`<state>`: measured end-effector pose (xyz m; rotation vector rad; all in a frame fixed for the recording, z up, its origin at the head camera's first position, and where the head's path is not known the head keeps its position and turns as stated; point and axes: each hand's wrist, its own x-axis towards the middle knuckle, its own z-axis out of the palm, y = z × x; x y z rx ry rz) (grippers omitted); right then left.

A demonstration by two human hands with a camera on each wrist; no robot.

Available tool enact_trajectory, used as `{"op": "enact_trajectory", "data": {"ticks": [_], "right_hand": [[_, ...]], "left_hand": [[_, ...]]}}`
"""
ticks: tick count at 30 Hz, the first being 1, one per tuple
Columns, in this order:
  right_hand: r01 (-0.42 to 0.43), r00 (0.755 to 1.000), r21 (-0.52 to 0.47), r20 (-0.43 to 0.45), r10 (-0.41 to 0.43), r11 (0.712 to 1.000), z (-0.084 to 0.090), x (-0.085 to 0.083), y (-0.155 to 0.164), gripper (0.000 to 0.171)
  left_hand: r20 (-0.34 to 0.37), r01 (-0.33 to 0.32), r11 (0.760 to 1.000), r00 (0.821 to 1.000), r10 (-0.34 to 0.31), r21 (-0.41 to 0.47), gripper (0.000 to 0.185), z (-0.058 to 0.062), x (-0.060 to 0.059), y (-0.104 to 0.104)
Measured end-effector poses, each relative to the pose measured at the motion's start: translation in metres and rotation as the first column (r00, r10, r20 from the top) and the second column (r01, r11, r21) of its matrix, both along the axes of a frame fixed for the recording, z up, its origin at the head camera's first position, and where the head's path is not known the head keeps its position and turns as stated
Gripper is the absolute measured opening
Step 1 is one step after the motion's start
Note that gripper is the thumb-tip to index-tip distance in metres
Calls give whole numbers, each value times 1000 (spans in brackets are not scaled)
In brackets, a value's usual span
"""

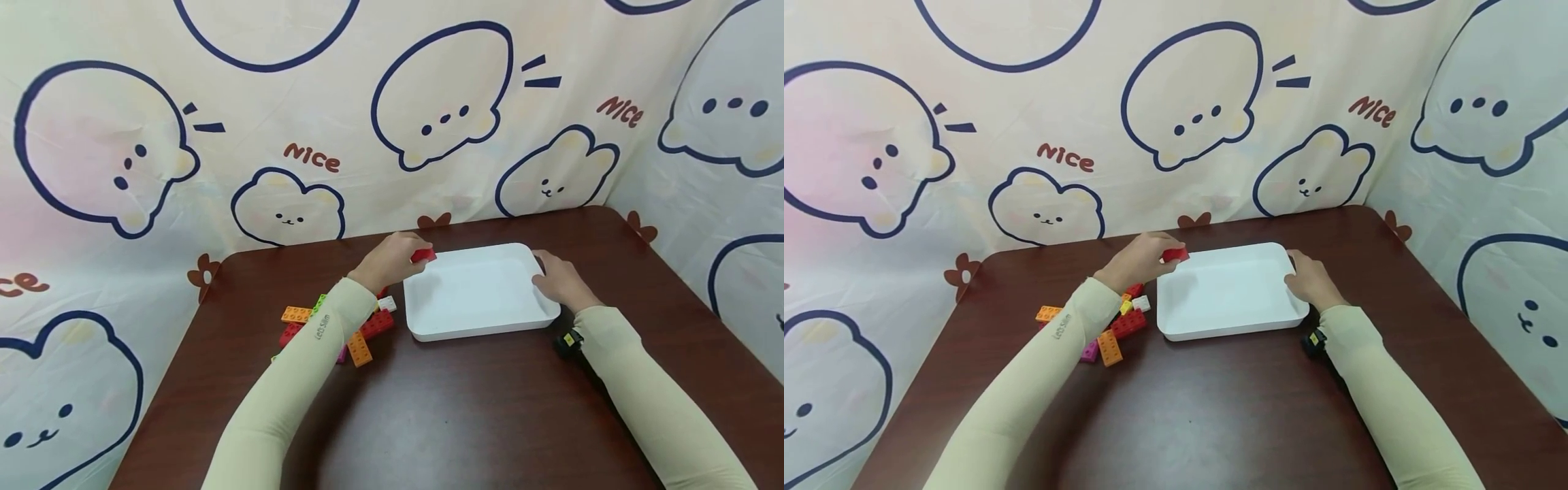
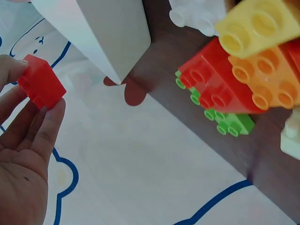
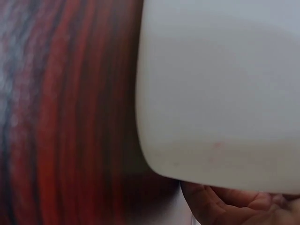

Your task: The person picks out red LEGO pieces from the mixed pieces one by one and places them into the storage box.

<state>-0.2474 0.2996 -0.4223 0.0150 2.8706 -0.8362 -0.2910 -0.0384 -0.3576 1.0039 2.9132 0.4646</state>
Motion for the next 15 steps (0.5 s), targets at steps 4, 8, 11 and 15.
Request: {"op": "enact_trajectory", "data": {"ticks": [4, 8, 11, 15], "right_hand": [[4, 1000, -3, 5, -4, 1000, 0, -1, -1, 62], [7, 1000, -3, 11, -7, 1000, 0, -1, 1, 63], [6, 1000, 3, 7, -6, 1000, 0, -2, 2, 63], [11, 1000, 4, 12, -11, 1000, -1, -3, 2, 63]], "left_hand": [[-3, 0, 1000, 1000, 0, -12, 45, -4, -4, 5], [-7, 8, 999, 1000, -8, -35, 41, -8, -9, 10], [0, 12, 999, 1000, -12, -47, 38, -10, -12, 13], [20, 16, 998, 1000, -15, -53, 37, -15, -16, 17]]}}
